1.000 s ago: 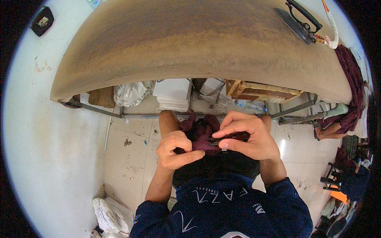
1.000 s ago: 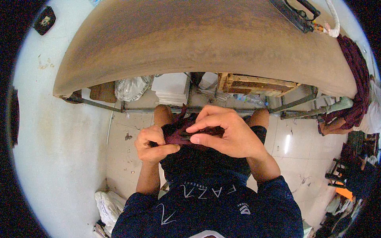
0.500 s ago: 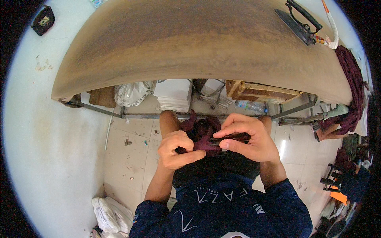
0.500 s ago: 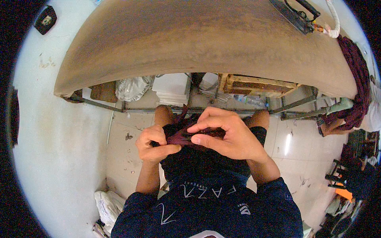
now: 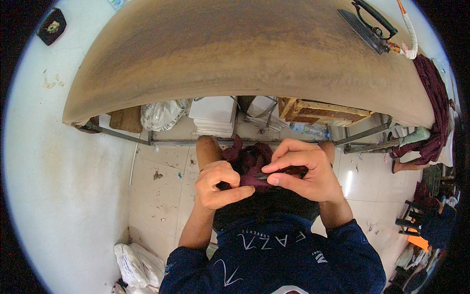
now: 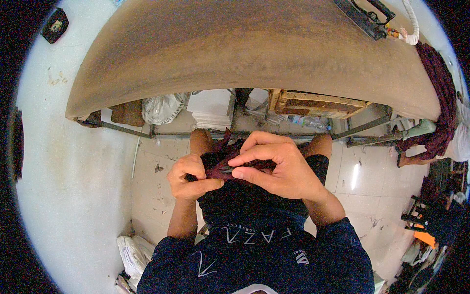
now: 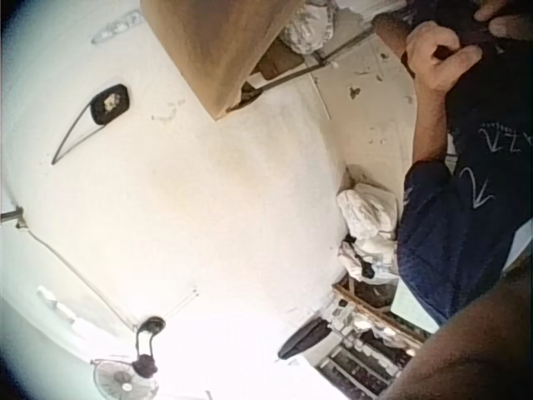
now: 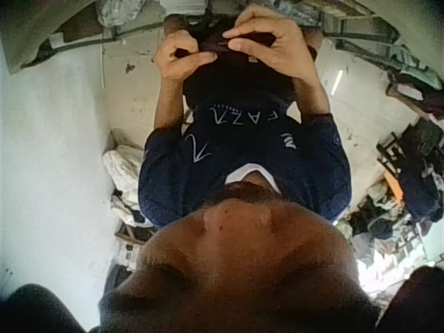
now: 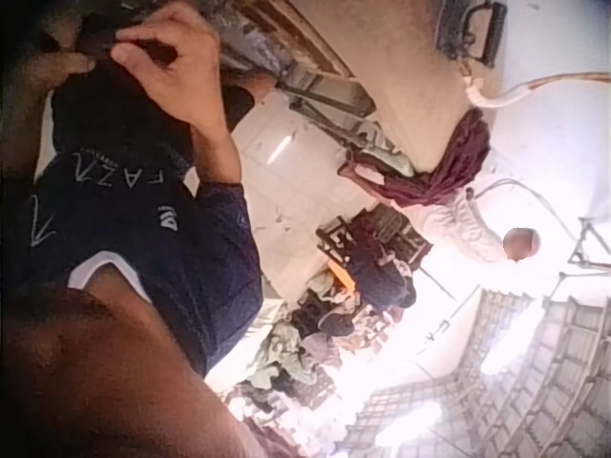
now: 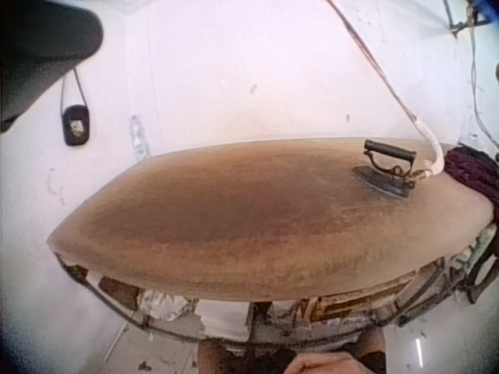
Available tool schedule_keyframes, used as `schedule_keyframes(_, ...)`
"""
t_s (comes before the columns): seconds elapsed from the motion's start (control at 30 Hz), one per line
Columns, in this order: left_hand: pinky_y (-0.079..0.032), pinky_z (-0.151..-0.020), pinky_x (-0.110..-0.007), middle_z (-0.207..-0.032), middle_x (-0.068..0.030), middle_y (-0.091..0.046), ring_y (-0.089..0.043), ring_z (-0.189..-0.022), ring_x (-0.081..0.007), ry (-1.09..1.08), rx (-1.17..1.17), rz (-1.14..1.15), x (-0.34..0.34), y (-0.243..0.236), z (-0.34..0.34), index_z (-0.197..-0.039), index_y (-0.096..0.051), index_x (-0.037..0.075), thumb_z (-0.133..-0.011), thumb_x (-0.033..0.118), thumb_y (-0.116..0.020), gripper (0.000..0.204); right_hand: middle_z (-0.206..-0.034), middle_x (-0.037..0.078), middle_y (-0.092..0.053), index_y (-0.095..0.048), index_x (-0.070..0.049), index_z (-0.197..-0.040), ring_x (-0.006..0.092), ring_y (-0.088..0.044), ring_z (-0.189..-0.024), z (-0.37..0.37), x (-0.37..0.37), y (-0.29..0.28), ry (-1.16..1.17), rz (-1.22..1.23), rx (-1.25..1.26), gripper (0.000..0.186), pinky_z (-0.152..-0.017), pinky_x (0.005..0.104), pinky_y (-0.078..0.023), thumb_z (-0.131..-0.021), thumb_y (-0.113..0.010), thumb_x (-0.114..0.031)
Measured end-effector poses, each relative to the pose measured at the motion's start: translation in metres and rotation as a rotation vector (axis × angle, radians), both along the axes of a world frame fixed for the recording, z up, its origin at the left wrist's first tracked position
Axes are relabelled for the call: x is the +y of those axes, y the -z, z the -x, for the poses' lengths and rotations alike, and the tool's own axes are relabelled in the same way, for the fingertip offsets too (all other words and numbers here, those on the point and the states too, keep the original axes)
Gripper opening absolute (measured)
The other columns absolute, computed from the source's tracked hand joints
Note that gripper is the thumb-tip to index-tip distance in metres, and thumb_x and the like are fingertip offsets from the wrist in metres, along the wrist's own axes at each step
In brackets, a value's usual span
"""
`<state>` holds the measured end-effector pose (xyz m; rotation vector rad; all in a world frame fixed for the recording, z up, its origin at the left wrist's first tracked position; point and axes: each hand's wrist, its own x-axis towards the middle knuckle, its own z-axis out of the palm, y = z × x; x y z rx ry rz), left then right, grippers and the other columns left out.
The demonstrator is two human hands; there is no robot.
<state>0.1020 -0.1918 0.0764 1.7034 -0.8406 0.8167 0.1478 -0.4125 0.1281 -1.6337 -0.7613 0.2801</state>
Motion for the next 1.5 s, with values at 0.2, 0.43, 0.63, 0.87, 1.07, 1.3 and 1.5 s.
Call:
schedule_keyframes(0.2, -0.033, -0.045, -0.028, -0.063, -0.0003, -0.053, -0.051, -0.049, -0.0142, 0.002, 0.152, 0.112, -0.003, 0.002, 0.002, -0.076, -0.06, 0.005, -0.055, 0.0, -0.086, 0.034, -0.083, 0.007, -0.063, -0.074, -0.004, -0.093, 0.0168, -0.062, -0.075, 0.0, -0.001, -0.001, 0.037, 0.022, -0.043, 0.02, -0.064, 0.0268, -0.046, -0.075, -0.08, -0.009)
schedule_keyframes(0.43, -0.033, -0.045, -0.027, -0.065, -0.0007, -0.054, -0.051, -0.05, -0.0142, -0.026, 0.078, 0.045, -0.001, 0.003, 0.002, -0.073, -0.062, 0.004, -0.053, 0.001, -0.086, 0.031, -0.083, 0.007, -0.063, -0.074, -0.005, -0.09, 0.0159, -0.061, -0.075, 0.001, -0.002, -0.001, 0.056, 0.026, -0.029, 0.017, -0.066, 0.0265, -0.046, -0.074, -0.08, -0.008)
schedule_keyframes(0.63, -0.033, -0.045, -0.027, -0.065, -0.0005, -0.053, -0.051, -0.05, -0.0144, -0.04, 0.04, 0.011, 0.0, 0.002, 0.002, -0.071, -0.063, 0.004, -0.053, 0.002, -0.086, 0.029, -0.09, 0.001, -0.059, -0.068, 0.0, -0.109, 0.0108, -0.057, -0.076, -0.003, 0.0, 0.017, 0.163, -0.289, 0.256, 0.036, -0.066, 0.0209, -0.043, -0.078, -0.078, -0.015)
schedule_keyframes(0.87, -0.033, -0.045, -0.027, -0.064, -0.0005, -0.053, -0.052, -0.05, -0.0145, 0.047, 0.101, 0.077, -0.006, 0.004, 0.002, -0.073, -0.061, 0.007, -0.055, 0.0, -0.086, 0.031, -0.071, -0.005, -0.056, -0.07, -0.003, -0.09, 0.0039, -0.049, -0.07, -0.04, 0.018, 0.04, -0.335, -0.018, 0.385, 0.023, -0.06, 0.022, -0.039, -0.082, -0.077, -0.023)
schedule_keyframes(1.07, -0.033, -0.048, -0.026, -0.067, -0.0016, -0.051, -0.049, -0.053, -0.0143, -0.058, 0.142, 0.191, 0.002, 0.009, 0.013, -0.071, -0.067, 0.003, -0.055, 0.001, -0.085, 0.025, -0.076, 0.001, -0.058, -0.062, -0.002, -0.095, 0.0027, -0.04, -0.059, -0.046, 0.024, 0.05, 0.156, -0.182, 0.56, 0.02, -0.053, 0.0194, -0.032, -0.082, -0.074, -0.012)
schedule_keyframes(1.3, -0.031, -0.049, -0.025, -0.073, -0.0007, -0.044, -0.046, -0.057, -0.0129, -0.129, 0.07, 0.119, 0.006, 0.008, 0.01, -0.069, -0.076, 0.008, -0.05, 0.004, -0.08, 0.02, -0.099, 0.006, -0.059, -0.046, -0.004, -0.137, 0.0003, -0.034, -0.055, -0.02, 0.003, 0.041, -0.042, -0.393, 0.496, 0.073, -0.051, 0.0166, -0.029, -0.073, -0.081, -0.014)
schedule_keyframes(1.5, -0.032, -0.048, -0.025, -0.071, -0.0009, -0.046, -0.046, -0.056, -0.0132, -0.116, 0.062, 0.125, 0.0, 0.009, 0.006, -0.073, -0.076, 0.008, -0.05, 0.005, -0.08, 0.023, -0.087, 0.009, -0.065, -0.07, -0.002, -0.097, 0.0162, -0.06, -0.073, -0.006, 0.011, 0.024, -0.102, -0.137, -0.086, 0.033, -0.062, 0.0281, -0.044, -0.069, -0.085, -0.01)
